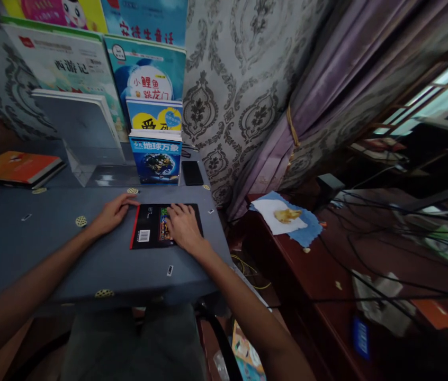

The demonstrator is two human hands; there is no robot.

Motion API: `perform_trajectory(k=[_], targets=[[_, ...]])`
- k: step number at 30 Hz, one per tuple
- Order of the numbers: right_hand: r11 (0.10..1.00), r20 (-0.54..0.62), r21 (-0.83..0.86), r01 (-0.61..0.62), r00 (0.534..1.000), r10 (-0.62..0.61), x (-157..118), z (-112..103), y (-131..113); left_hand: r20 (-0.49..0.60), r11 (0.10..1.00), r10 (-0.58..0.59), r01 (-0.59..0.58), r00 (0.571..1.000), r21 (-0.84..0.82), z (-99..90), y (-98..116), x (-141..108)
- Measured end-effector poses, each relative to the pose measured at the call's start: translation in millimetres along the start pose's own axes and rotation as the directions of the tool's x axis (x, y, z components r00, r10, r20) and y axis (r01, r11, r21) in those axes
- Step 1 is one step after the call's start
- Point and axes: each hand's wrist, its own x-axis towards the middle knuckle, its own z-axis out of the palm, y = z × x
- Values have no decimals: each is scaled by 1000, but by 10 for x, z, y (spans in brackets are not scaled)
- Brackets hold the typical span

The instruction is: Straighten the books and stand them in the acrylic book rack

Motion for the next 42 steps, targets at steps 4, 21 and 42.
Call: perform_trajectory(k=[4,21,42], targets=[[981,52,35,193,979,-195,239,44,-307,15,998,-16,17,1000,-64,-16,-21,11],[929,62,152,337,935,-349,-94,50,-439,32,996,-54,56,998,-72,-23,-2,-5],[955,49,143,259,962,-268,-599,60,-450,273,939,37,-126,961,319,17,169,-382]])
